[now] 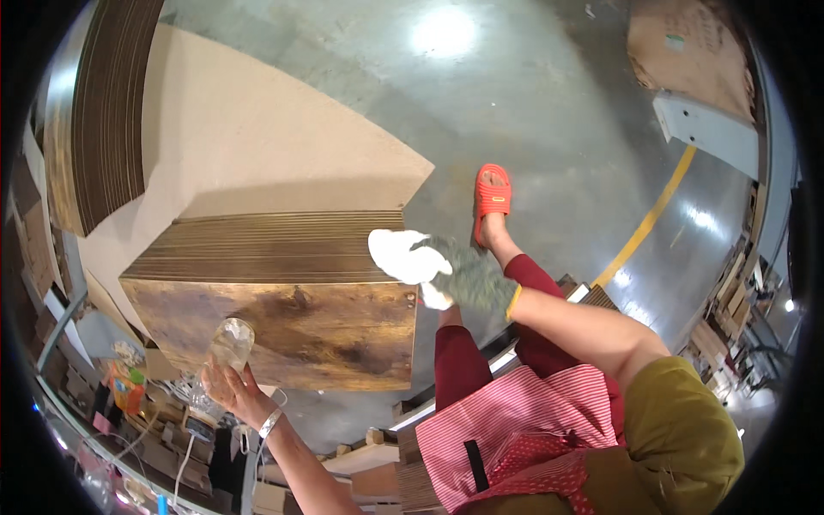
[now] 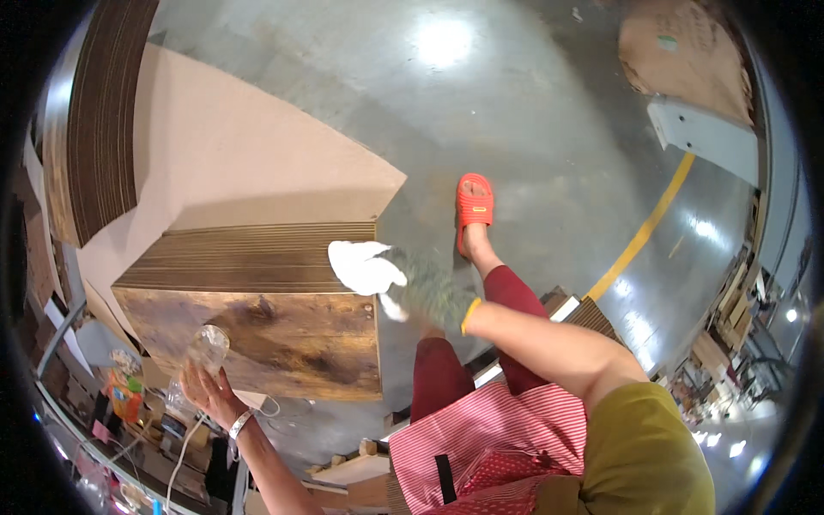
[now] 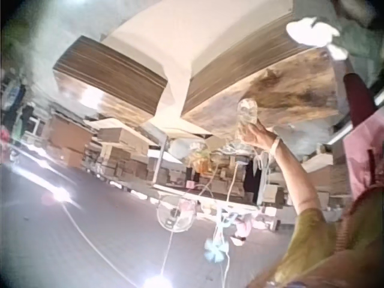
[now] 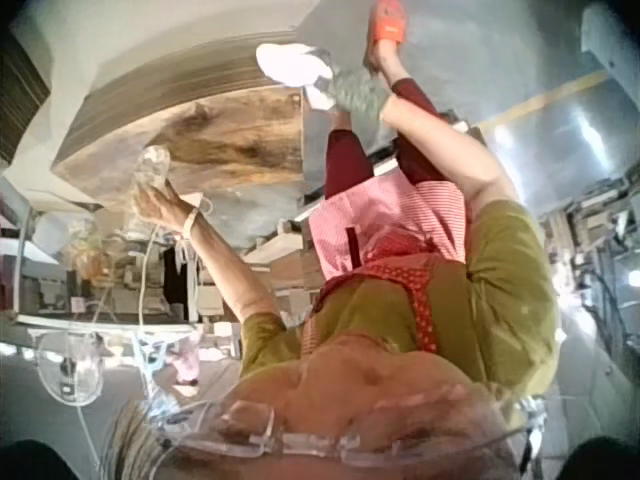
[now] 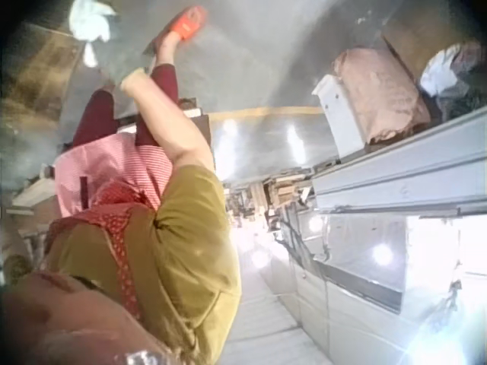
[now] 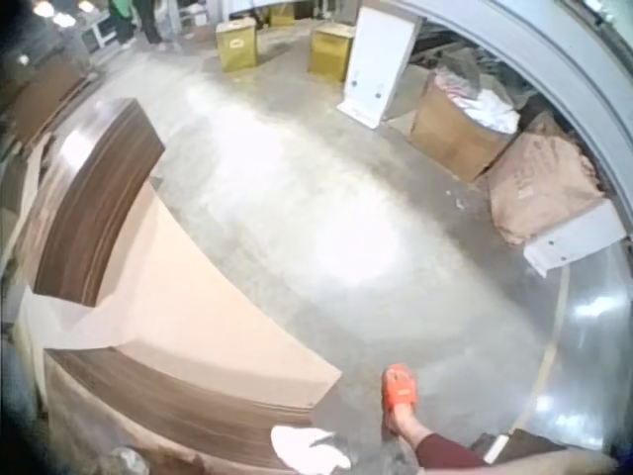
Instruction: The person taps a wooden box with a mallet, uses a scraper on its edges, and then wipes down wooden components with a cloth and liquid from a bottle.
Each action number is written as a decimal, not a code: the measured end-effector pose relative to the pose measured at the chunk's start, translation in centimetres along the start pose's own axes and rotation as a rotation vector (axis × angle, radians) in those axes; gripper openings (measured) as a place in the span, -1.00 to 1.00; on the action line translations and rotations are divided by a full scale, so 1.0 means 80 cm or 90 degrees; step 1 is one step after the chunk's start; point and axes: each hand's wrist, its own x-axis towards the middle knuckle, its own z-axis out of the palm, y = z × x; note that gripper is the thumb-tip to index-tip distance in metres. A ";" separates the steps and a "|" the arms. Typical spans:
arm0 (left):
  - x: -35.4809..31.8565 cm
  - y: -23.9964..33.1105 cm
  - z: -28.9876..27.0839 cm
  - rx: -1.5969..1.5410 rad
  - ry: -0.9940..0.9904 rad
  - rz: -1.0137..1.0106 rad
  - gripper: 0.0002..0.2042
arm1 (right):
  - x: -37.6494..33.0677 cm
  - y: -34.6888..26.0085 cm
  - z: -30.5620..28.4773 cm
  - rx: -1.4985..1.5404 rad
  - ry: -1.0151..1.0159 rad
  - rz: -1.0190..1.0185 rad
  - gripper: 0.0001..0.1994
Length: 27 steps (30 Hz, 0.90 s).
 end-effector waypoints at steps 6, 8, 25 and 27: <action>0.001 0.007 -0.021 -0.017 -0.026 -0.040 -0.55 | -0.073 0.006 -0.005 -0.473 0.064 -0.171 -0.67; 0.001 0.015 0.004 -0.023 -0.011 0.003 -0.53 | -0.010 0.039 -0.076 -0.540 0.164 -0.220 -0.70; 0.047 0.005 0.031 -0.080 -0.074 0.018 -0.50 | -0.039 0.144 -0.087 -0.127 0.313 -0.091 -0.70; 0.057 0.000 0.021 -0.069 -0.147 0.042 -0.50 | -0.044 0.219 -0.078 -0.231 0.316 0.016 -0.73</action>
